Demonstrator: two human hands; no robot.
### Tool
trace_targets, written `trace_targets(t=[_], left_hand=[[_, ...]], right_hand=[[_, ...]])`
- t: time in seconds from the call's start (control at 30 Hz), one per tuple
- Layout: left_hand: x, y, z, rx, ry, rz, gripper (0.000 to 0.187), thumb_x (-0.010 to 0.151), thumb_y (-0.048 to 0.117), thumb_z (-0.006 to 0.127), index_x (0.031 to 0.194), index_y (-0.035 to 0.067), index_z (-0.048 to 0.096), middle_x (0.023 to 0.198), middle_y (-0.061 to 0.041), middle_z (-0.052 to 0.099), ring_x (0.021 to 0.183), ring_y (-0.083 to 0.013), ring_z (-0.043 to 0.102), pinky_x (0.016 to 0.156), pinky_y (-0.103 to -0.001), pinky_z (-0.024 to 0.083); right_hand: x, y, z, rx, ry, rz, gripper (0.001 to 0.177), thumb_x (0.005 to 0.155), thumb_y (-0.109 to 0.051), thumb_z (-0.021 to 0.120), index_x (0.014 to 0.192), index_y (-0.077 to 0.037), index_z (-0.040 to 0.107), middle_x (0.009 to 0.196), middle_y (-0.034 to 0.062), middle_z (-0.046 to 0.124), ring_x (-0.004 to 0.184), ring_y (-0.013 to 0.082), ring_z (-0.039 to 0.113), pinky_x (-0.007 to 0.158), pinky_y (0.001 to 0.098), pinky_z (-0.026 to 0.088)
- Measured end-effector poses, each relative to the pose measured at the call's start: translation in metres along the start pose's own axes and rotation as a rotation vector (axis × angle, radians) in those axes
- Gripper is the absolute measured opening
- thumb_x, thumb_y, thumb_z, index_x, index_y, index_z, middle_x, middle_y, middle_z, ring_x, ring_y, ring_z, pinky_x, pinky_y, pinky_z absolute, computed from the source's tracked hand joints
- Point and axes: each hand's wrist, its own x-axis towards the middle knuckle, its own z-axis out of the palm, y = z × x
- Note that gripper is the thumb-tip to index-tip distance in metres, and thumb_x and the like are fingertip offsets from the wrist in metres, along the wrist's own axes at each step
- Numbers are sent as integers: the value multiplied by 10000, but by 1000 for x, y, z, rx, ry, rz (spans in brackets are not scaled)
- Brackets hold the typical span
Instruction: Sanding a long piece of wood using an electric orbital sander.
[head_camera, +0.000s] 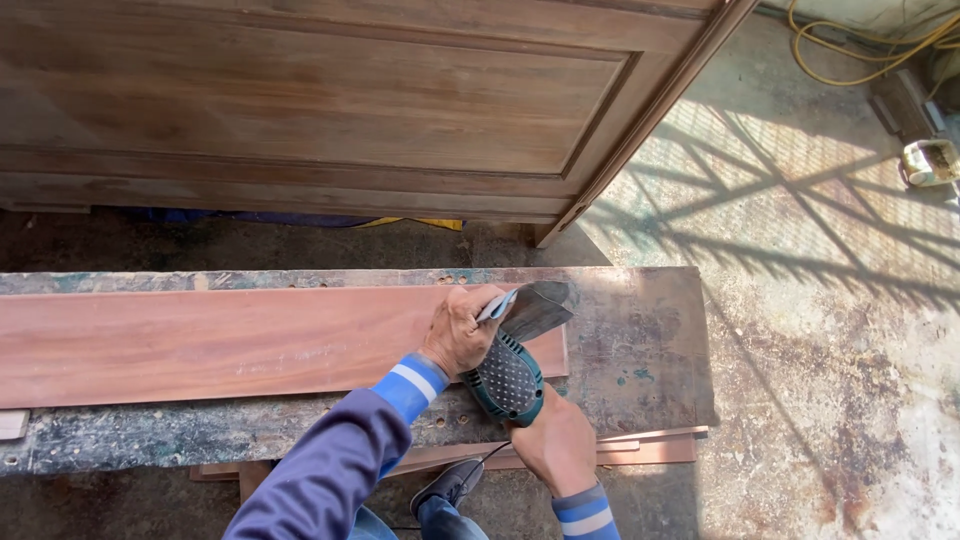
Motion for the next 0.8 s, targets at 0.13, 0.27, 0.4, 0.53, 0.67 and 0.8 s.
trace_targets(t=[0.13, 0.27, 0.4, 0.53, 0.67, 0.8], left_hand=[[6, -8, 6, 47, 2, 20, 98, 980, 180, 648, 934, 109, 698, 796, -82, 693, 706, -334, 623, 695, -406, 434], [18, 10, 34, 11, 15, 10, 116, 994, 195, 650, 935, 99, 678, 818, -103, 672, 749, -346, 625, 695, -398, 440], [38, 27, 65, -79, -24, -14, 115, 976, 209, 615, 988, 138, 706, 849, -101, 707, 731, -336, 647, 713, -415, 469], [54, 30, 102, 0, -31, -14, 91, 941, 222, 633, 943, 163, 703, 827, -94, 736, 739, -330, 683, 718, -444, 452], [65, 26, 123, 14, -39, -41, 80, 924, 227, 656, 929, 147, 667, 813, -89, 733, 775, -326, 691, 785, -431, 478], [73, 20, 121, 47, -14, -45, 64, 898, 208, 641, 921, 154, 667, 808, -99, 733, 779, -335, 695, 771, -445, 474]], right_hand=[[3, 1, -6, 30, -2, 1, 419, 721, -366, 776, 1067, -140, 703, 1006, 201, 749, 1009, 428, 689, 874, 516, 551], [18, 28, -20, -18, -6, -14, 435, 727, -393, 775, 1076, -141, 711, 1023, 196, 746, 1013, 426, 689, 874, 514, 552], [38, 60, -32, -75, 6, -1, 473, 711, -441, 783, 1039, -103, 740, 1044, 194, 752, 1030, 408, 701, 887, 495, 557], [58, 83, -49, -137, -16, 71, 523, 669, -477, 813, 1013, -85, 768, 1060, 199, 763, 1048, 400, 711, 904, 481, 560], [79, 105, -54, -157, -24, 78, 541, 641, -473, 830, 995, -69, 773, 1048, 202, 772, 1034, 403, 725, 897, 474, 568], [93, 99, -60, -151, -23, 44, 551, 626, -450, 832, 1011, -62, 768, 1043, 204, 774, 1031, 401, 729, 889, 468, 571]])
